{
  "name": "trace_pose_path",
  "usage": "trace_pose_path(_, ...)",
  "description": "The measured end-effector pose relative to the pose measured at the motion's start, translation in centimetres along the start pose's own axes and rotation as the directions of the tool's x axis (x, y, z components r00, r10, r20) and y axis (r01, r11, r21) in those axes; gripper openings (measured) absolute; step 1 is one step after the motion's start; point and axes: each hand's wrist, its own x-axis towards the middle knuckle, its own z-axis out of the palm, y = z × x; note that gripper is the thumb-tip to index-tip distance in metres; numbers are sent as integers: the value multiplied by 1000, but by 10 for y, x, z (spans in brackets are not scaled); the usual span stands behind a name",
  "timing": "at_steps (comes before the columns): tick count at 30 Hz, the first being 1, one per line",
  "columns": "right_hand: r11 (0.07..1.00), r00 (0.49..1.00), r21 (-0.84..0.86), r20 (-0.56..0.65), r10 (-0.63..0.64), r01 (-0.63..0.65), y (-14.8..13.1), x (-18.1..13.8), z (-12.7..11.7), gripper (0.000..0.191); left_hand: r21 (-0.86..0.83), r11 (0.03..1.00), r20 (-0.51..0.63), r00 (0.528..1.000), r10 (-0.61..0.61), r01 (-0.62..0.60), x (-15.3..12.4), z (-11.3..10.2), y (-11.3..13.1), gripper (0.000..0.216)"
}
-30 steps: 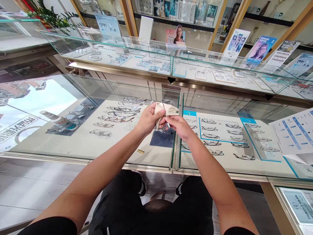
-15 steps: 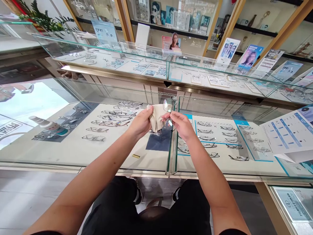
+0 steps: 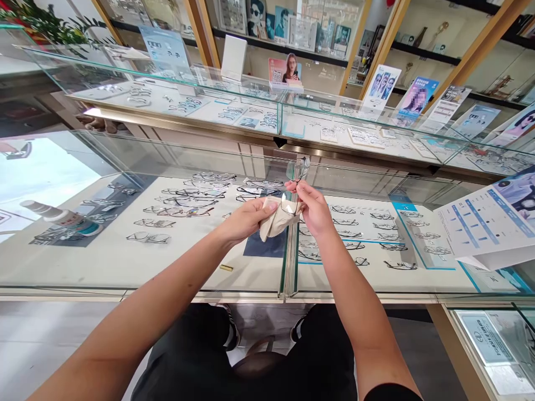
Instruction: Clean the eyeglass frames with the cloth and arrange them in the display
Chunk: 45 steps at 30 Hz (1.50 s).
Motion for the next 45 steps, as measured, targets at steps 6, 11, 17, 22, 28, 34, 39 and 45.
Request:
trace_pose_path(6,1000,1000,2,17,-7,7,2,1,-1,29,55,998,59,998,22,-25,-4,2,5,54)
trace_pose_path(11,1000,1000,-19,17,-10,10,1,0,1,30,69,997,114,993,36,-45,-4,1,6,52)
trace_pose_path(17,1000,999,7,33,-21,20,1,0,2,29,69,997,109,994,21,-28,-5,3,9,51)
trace_pose_path(22,1000,999,-24,32,-17,18,0,-1,3,33,-9,1000,56,998,30,-29,-2,3,5,57)
trace_pose_path(28,1000,995,-28,99,-5,8,6,-3,8,35,-73,997,63,998,28,-23,0,0,1,58)
trace_pose_path(34,998,995,-48,91,36,-32,10,-5,12,38,-33,999,104,994,28,-25,-2,0,1,53)
trace_pose_path(39,998,994,-12,89,70,-69,9,-6,12,40,-7,1000,117,993,12,-11,-2,1,0,56)
trace_pose_path(45,996,992,28,94,84,-87,12,-4,10,40,-58,998,91,996,15,-10,0,2,-3,56)
